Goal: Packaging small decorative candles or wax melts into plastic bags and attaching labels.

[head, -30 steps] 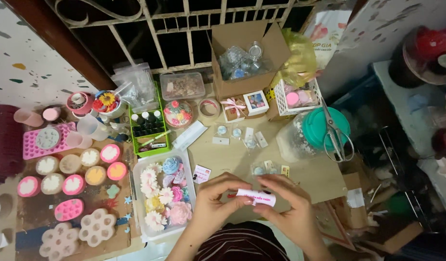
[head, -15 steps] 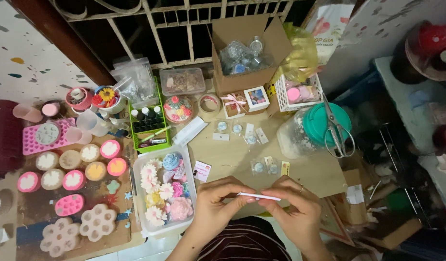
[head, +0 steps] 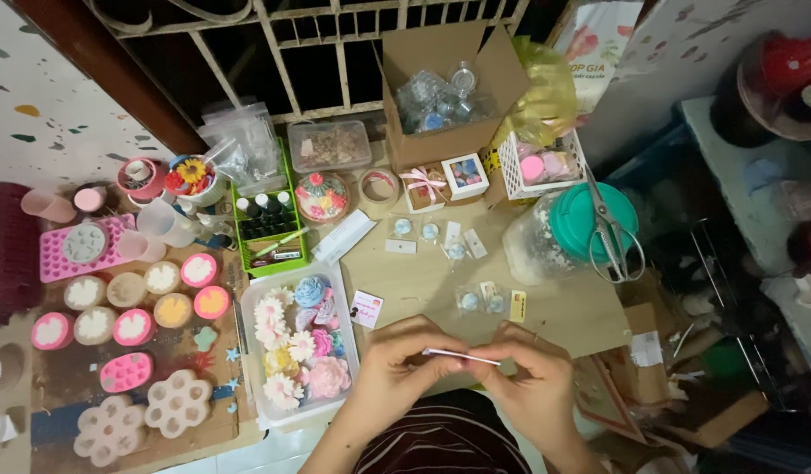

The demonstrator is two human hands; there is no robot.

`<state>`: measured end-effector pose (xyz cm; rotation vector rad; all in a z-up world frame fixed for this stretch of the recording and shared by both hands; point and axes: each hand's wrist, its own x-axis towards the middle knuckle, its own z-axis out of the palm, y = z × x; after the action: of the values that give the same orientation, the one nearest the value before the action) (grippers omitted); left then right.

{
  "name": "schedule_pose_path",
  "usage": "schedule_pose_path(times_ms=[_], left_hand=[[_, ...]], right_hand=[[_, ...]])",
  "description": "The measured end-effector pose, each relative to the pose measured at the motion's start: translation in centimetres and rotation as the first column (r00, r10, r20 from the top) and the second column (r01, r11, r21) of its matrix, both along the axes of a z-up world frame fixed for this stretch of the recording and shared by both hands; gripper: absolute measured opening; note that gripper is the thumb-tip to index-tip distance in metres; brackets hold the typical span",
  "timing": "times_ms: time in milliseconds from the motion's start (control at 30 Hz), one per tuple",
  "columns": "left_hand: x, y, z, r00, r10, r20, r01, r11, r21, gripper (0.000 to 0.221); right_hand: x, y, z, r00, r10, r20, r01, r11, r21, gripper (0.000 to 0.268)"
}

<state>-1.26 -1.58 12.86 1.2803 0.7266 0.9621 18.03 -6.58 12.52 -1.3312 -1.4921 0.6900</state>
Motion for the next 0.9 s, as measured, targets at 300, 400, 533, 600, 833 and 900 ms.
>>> schedule_pose_path(times_ms=[300, 400, 533, 600, 833, 900], left_hand=[[0.9, 0.3, -8.2, 0.973, 0.085, -0.216, -0.049, 0.985, 0.165, 0.007], [1.8, 0.0, -14.0, 0.985, 0.133, -0.112, -0.159, 0.950, -0.269, 0.008], [2.1, 0.4, -15.8, 0.973, 0.171, -0.157, -0.197, 0.966, -0.167, 0.008], [2.1, 1.1, -16.0, 0.926, 0.091, -0.367, -0.150, 0.979, -0.137, 0.013], [-0.7, 3.8, -18.3, 0.772, 0.260, -0.579, -0.404, 0.905, -0.132, 0.046], [-2.2, 4.4, -19.5, 0.707, 0.310, -0.635, -0.464, 0.882, -0.085, 0.040]], right_hand=[[2.0, 1.6, -5.7, 0.987, 0.142, 0.072, -0.122, 0.966, -0.226, 0.011], [2.5, 2.1, -8.5, 0.980, 0.158, 0.117, -0.124, 0.958, -0.258, 0.009], [2.7, 4.1, -12.8, 0.959, 0.208, 0.192, -0.157, 0.955, -0.250, 0.011], [3.6, 5.9, -17.1, 0.948, 0.315, 0.040, -0.268, 0.862, -0.430, 0.012], [14.1, 17.2, -42.0, 0.987, -0.162, 0.006, 0.148, 0.887, -0.438, 0.017], [15.4, 19.5, -44.9, 0.821, -0.257, 0.510, 0.539, 0.644, -0.543, 0.023]])
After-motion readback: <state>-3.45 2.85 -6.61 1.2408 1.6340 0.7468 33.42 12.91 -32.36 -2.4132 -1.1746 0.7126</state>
